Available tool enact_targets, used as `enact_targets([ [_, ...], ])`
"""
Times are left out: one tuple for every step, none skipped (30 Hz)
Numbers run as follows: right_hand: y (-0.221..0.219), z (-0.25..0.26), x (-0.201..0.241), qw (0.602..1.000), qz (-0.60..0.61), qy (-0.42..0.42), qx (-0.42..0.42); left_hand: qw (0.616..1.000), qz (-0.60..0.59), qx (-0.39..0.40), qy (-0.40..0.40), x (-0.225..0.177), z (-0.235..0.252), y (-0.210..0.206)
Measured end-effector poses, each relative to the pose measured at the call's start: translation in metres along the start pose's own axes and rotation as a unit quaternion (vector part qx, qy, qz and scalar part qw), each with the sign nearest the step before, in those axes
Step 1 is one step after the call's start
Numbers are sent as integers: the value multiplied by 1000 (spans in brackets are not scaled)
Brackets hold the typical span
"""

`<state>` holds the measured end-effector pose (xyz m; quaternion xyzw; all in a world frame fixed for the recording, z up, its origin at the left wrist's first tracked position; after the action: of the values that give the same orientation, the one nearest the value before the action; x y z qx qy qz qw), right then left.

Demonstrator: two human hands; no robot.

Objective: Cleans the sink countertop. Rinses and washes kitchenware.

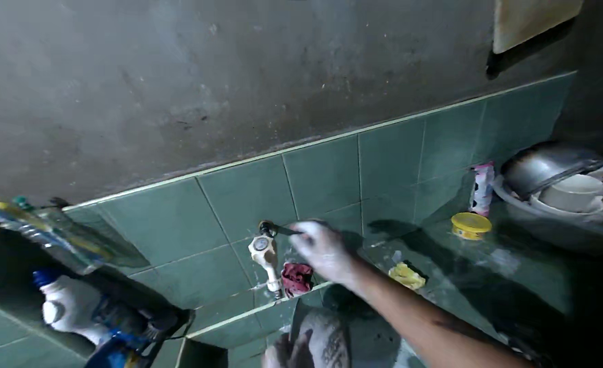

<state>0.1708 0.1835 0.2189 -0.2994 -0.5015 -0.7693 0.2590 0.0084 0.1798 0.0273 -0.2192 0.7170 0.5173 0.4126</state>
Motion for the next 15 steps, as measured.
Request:
enact_targets([
  [-19, 8, 27, 998, -27, 45, 24, 999, 37, -17, 12, 0, 5, 6],
  [-38, 17, 46, 993, -70, 73, 55, 998, 58, -33, 21, 0, 8, 11],
  [-55, 24, 57, 986, -113, 86, 83, 996, 67, -48, 26, 1, 10, 14],
  [-68, 29, 62, 978, -151, 90, 110, 996, 63, -60, 24, 1, 11, 17],
  [-77, 33, 66, 971, -180, 97, 127, 996, 51, -69, 18, 0, 10, 19],
  [-83, 34, 69, 963, -200, 103, 147, 997, 30, -77, 7, -1, 9, 22],
  [-87, 33, 73, 955, -215, 115, 168, 997, 5, -83, -8, -1, 8, 24],
  [-90, 30, 78, 944, -231, 131, 195, 996, -14, -85, -20, 0, 9, 25],
  [-92, 26, 80, 932, -245, 149, 222, 996, -29, -84, -28, 1, 11, 26],
  [-93, 22, 82, 921, -253, 168, 244, 995, -39, -81, -32, 3, 12, 25],
  [-94, 21, 81, 913, -248, 185, 265, 995, -48, -78, -35, 4, 14, 24],
  [-92, 21, 81, 909, -229, 204, 281, 995, -55, -79, -37, 5, 16, 24],
  [-89, 22, 81, 911, -198, 217, 290, 994, -62, -81, -33, 7, 19, 23],
  [-85, 24, 80, 920, -150, 227, 282, 994, -68, -83, -30, 7, 20, 24],
  [-79, 27, 75, 937, -80, 229, 253, 993, -72, -85, -28, 8, 22, 24],
])
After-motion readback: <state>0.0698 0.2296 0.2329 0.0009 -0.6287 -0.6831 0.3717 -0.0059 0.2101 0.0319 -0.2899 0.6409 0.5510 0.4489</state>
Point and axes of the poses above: each hand's wrist, its own z-axis towards the middle knuckle, its own y-axis out of the back of the hand, x = y × z, the point moved 10 cm from there along z, towards the middle knuckle
